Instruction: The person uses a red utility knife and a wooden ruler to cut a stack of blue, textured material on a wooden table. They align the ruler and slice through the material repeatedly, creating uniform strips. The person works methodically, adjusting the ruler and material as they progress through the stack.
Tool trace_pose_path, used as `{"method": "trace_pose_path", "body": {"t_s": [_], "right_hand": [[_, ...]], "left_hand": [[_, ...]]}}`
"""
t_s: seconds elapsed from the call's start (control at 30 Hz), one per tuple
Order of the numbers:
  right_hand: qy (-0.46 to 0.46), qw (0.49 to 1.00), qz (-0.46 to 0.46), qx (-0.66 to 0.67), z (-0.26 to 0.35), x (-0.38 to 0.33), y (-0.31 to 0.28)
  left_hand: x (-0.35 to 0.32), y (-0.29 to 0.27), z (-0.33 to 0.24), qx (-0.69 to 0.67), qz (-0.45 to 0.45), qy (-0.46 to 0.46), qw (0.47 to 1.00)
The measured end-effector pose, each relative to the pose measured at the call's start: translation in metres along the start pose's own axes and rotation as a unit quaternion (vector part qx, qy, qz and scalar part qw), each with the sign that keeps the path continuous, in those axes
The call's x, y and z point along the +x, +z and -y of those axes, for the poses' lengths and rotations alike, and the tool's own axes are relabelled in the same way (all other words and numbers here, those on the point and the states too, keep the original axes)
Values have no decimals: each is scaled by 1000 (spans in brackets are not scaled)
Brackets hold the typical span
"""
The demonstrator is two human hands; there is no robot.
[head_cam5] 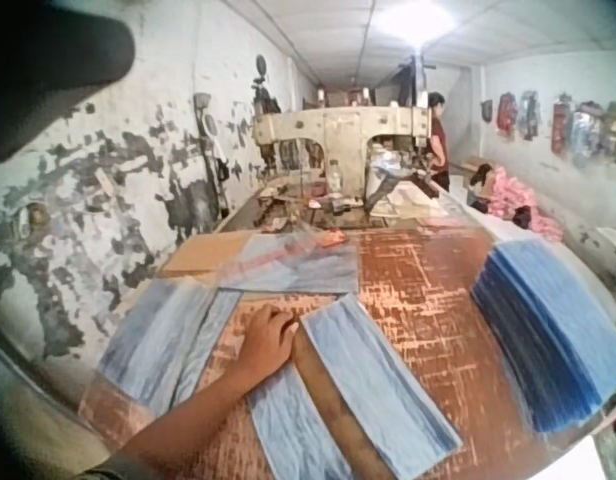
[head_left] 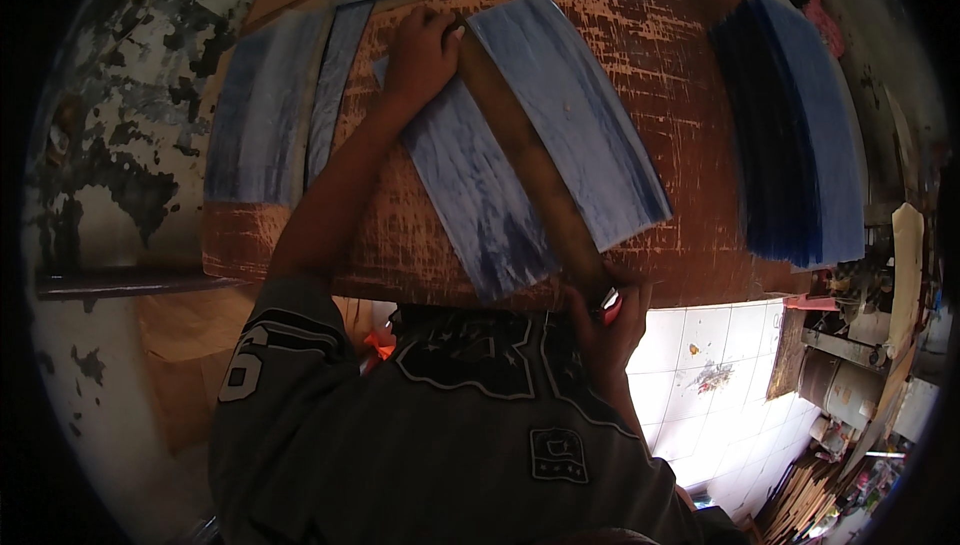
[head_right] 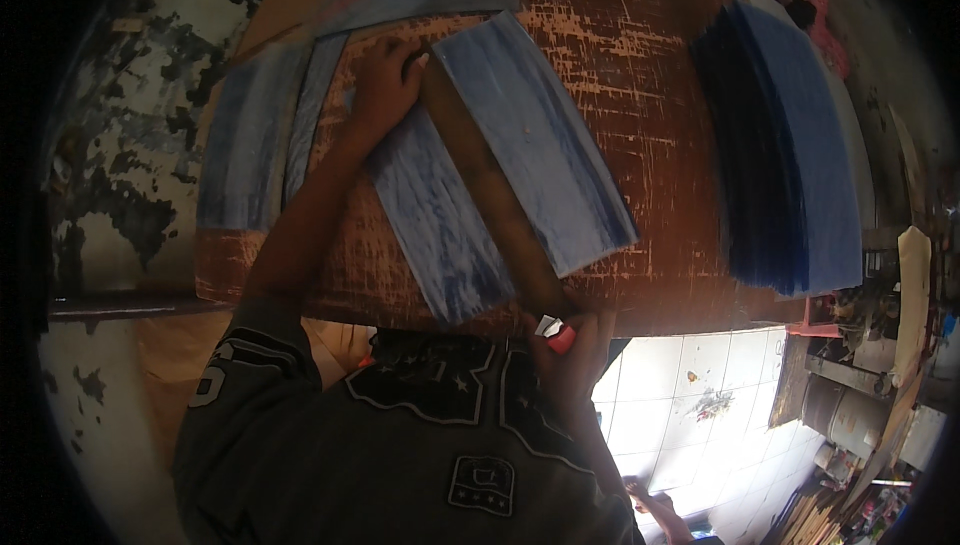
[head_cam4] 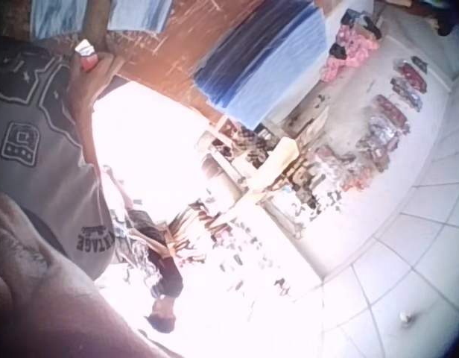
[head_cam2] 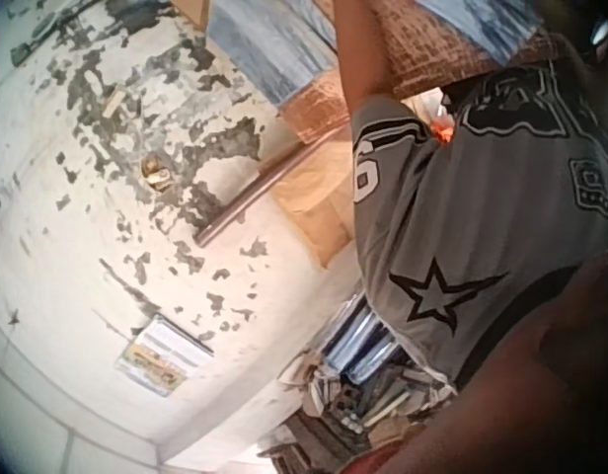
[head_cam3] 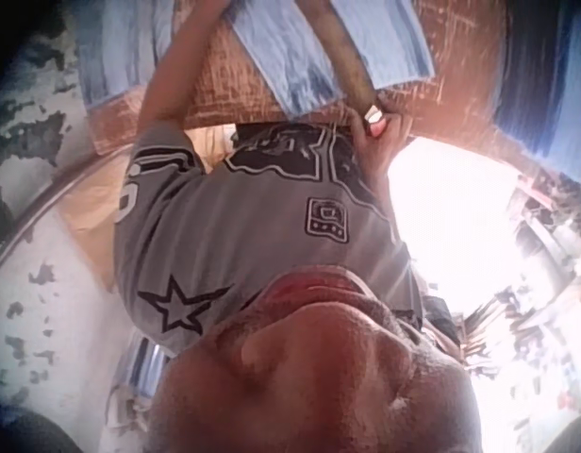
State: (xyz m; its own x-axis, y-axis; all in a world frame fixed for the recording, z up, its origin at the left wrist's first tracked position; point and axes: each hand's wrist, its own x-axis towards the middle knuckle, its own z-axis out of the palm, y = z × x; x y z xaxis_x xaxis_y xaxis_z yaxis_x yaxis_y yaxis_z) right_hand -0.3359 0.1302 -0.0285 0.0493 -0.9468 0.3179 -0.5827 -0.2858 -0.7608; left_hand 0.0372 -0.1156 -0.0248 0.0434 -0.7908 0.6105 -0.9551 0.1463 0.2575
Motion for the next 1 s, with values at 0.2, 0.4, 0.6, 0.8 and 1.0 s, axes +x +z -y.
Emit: {"method": "trace_pose_path", "body": {"t_s": [0.2,0.4,0.6,0.8,1.0], "right_hand": [[-14,1000,-3,-4,1,0,-1],[-29,1000,-4,-3,0,1,0],[-21,1000,0,-8,1,3,-1],[-16,1000,0,-5,1,1,-1],[-20,1000,-1,-5,-1,1,0]], "left_hand": [[-2,2,2,-3,-8,22,1000],[-4,7,7,-4,-8,23,1000],[-2,5,2,10,-10,26,1000],[-2,8,6,17,-9,26,999],[-3,10,8,16,1,21,1000]]}}
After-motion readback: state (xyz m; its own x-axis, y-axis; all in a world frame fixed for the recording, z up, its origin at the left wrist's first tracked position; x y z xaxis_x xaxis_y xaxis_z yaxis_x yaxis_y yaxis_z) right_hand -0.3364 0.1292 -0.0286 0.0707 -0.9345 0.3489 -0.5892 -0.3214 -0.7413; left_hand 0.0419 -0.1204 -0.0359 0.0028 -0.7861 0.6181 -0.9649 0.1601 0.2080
